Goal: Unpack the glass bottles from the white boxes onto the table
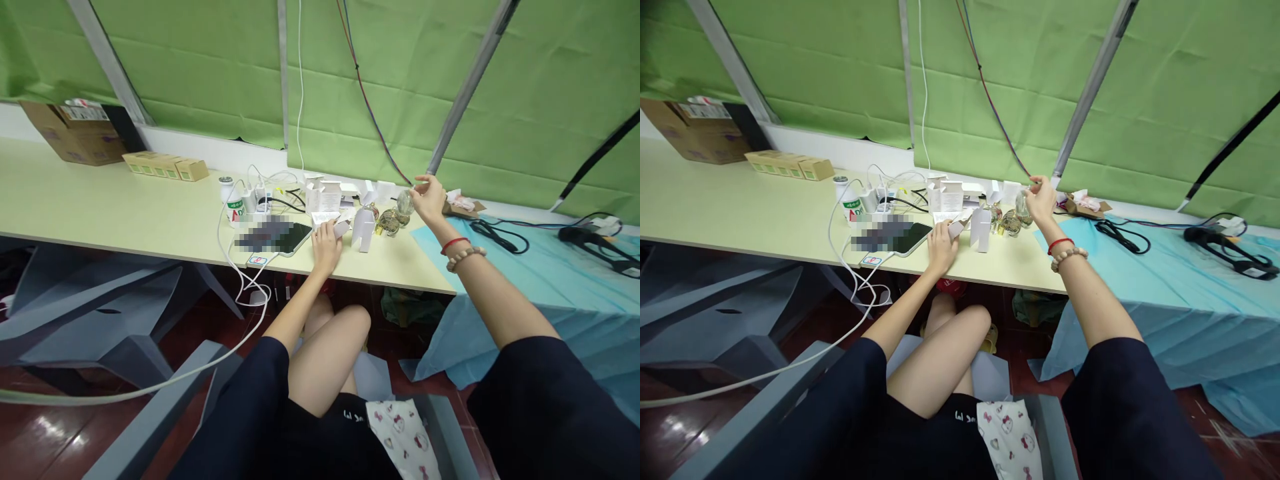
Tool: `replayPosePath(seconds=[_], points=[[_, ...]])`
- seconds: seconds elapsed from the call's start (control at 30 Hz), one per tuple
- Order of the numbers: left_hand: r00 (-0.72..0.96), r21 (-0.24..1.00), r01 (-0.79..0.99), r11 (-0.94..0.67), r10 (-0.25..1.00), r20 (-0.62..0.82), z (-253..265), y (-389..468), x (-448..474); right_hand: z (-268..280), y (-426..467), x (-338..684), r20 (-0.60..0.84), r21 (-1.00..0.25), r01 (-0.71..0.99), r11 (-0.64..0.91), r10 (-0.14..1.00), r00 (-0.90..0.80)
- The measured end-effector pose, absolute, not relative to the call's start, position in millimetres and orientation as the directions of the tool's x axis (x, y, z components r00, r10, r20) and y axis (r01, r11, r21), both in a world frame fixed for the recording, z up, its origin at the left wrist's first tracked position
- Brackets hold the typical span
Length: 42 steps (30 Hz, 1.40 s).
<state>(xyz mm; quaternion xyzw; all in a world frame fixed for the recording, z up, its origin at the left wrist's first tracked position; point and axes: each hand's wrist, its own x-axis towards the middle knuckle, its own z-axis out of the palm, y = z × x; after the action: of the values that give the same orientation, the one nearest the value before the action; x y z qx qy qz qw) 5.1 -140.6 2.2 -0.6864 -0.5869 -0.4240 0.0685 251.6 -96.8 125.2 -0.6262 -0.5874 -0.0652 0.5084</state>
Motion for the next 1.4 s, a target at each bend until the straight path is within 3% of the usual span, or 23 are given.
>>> replayPosePath(seconds=[0.17, 0.37, 0.57, 0.73, 0.93, 1.03, 1.17, 1.4], points=[[-0.032, 0.402, 0.861, -0.311, 0.756, 0.654, 2.9, -139.9, 6.2, 90.4, -105.5, 278.3, 0.533, -0.572, 0.82, -0.014, 0.754, 0.384], [-0.029, 0.426, 0.846, -0.32, 0.771, 0.637, 7.0, -143.8, 6.1, 51.6, -106.4, 288.1, 0.413, -0.614, 0.778, -0.133, 0.786, 0.461], [-0.037, 0.413, 0.855, -0.312, 0.759, 0.65, 5.6, -142.4, 5.9, 37.0, -112.3, 282.3, 0.411, -0.689, 0.717, -0.106, 0.758, 0.507], [-0.027, 0.403, 0.858, -0.32, 0.754, 0.657, 5.1, -142.2, 4.9, 28.2, -118.9, 284.8, 0.47, -0.778, 0.629, -0.019, 0.647, 0.601], [-0.013, 0.381, 0.863, -0.332, 0.74, 0.673, 3.2, -140.0, 4.3, 25.9, -130.1, 286.6, 0.399, -0.808, 0.581, -0.097, 0.636, 0.661], [-0.009, 0.379, 0.864, -0.331, 0.744, 0.669, 3.3, -140.0, 4.2, 23.7, -138.8, 279.8, 0.447, -0.756, 0.65, -0.073, 0.668, 0.595], [-0.009, 0.381, 0.864, -0.328, 0.749, 0.663, 4.3, -141.5, 3.8, 12.2, -145.5, 268.6, 0.471, -0.596, 0.803, -0.001, 0.809, 0.35], [-0.021, 0.388, 0.865, -0.317, 0.751, 0.66, 3.9, -141.9, 3.6, -16.6, -130.0, 265.7, 0.468, -0.457, 0.889, -0.019, 0.845, 0.259]])
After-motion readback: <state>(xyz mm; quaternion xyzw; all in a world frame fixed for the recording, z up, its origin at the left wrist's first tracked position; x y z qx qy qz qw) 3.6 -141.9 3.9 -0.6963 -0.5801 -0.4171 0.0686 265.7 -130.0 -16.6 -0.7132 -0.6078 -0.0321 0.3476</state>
